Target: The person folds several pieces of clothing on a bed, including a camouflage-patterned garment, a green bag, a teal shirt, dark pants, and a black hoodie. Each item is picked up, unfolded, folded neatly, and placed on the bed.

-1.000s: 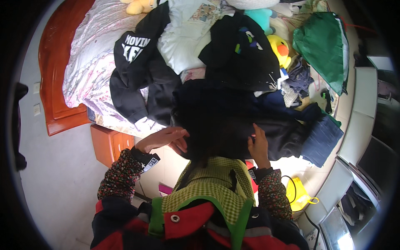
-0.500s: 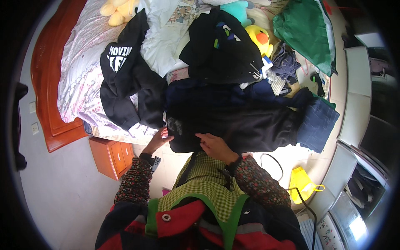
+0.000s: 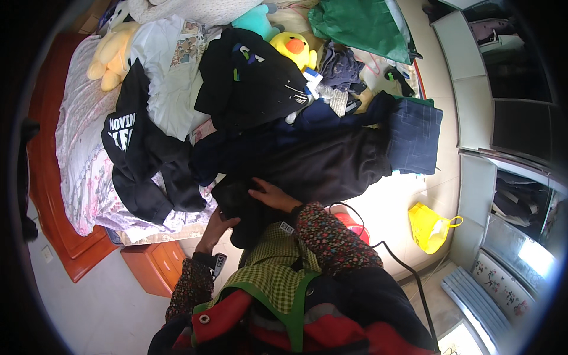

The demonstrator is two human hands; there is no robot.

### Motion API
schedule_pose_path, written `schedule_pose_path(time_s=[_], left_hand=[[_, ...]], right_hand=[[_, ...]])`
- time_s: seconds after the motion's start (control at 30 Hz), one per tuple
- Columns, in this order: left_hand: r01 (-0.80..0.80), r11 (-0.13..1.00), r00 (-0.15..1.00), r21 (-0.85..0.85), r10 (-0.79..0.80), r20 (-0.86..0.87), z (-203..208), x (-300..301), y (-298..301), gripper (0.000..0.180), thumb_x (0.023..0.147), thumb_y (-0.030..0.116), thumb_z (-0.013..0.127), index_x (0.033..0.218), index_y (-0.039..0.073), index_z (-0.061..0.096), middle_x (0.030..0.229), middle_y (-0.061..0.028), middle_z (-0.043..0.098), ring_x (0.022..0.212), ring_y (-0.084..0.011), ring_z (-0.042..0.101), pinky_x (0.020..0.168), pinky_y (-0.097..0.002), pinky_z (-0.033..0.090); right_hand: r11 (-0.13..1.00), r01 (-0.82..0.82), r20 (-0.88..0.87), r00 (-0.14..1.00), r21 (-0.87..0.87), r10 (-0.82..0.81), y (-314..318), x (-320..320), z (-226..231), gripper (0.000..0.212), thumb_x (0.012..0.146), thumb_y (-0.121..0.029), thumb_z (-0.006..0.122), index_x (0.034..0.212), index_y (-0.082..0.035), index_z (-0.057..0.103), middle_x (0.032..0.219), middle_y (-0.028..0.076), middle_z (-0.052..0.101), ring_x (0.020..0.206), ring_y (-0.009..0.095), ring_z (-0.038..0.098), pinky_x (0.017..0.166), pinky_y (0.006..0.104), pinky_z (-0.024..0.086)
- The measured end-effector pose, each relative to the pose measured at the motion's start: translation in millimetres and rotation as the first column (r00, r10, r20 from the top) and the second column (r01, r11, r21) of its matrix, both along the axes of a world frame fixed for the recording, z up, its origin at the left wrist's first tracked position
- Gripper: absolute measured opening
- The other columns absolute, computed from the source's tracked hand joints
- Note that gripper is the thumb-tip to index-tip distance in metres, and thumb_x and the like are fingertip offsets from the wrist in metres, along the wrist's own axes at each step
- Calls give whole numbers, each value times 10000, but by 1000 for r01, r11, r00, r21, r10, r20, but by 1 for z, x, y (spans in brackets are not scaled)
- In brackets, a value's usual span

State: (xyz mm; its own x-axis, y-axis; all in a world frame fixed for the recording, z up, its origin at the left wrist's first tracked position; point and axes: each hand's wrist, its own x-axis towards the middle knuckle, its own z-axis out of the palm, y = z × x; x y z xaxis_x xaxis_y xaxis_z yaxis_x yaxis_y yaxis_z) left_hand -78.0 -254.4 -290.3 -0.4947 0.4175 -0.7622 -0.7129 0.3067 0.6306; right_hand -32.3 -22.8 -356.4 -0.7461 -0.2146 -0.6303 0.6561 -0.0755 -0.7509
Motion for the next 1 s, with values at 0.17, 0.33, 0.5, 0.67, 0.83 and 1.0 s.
schedule_pose_path(time_s=[0.17, 0.33, 0.5, 0.67, 0.83, 1.0], left_hand=[[137, 973, 969, 187, -171, 178, 14, 11, 66, 710, 841, 60, 708, 1384, 11, 253, 1157, -197, 596, 1029, -263, 627, 868, -368, 534], [191, 855, 952, 482, -281, 120, -19, 39, 156, 732, 916, 89, 633, 1440, 37, 125, 1323, -227, 487, 1206, -292, 537, 988, -389, 467], [389, 841, 880, 376, -460, 119, -42, 47, 191, 684, 928, 138, 636, 1449, 14, 210, 1299, -213, 511, 1187, -273, 556, 987, -368, 472], [404, 856, 862, 322, -474, 179, -38, 30, 142, 382, 936, 144, 625, 1246, -25, 476, 1052, -144, 620, 942, -216, 649, 840, -319, 530], [241, 961, 971, -139, -237, 46, -47, 14, 77, 516, 875, 194, 712, 1262, -13, 441, 956, -110, 633, 815, -168, 647, 711, -287, 541], [204, 977, 978, -63, -207, -38, -84, 70, 81, 977, 744, 276, 843, 1402, -52, 199, 1199, -190, 566, 1031, -283, 623, 833, -377, 532]], right_hand=[[852, 279, 205, 957, -442, -207, 59, 20, 22, 658, 982, -465, 483, 1460, -37, 336, 1422, 147, 445, 1272, 233, 458, 1047, 333, 380], [877, 453, 224, 882, -159, -415, 125, 60, 11, 679, 961, -476, 515, 1466, -58, 336, 1413, 125, 457, 1240, 192, 460, 1036, 332, 384], [912, 370, 124, 911, 180, -394, 155, 100, -11, 802, 832, -361, 723, 1470, -73, 334, 1392, 142, 476, 1186, 208, 505, 965, 349, 450], [842, 315, 12, 934, 438, -356, 114, 95, -32, 649, 756, -232, 788, 1318, -41, 525, 1240, 173, 602, 1048, 278, 625, 875, 358, 512], [711, 533, -450, 829, 459, -331, 88, 71, -31, 463, 807, -120, 722, 1238, -39, 574, 1123, 184, 626, 1013, 322, 619, 846, 389, 506], [679, 404, -346, 910, 612, -230, 82, 61, -46, 401, 832, -165, 673, 1199, -45, 566, 1081, 186, 607, 1012, 384, 575, 858, 449, 483]])
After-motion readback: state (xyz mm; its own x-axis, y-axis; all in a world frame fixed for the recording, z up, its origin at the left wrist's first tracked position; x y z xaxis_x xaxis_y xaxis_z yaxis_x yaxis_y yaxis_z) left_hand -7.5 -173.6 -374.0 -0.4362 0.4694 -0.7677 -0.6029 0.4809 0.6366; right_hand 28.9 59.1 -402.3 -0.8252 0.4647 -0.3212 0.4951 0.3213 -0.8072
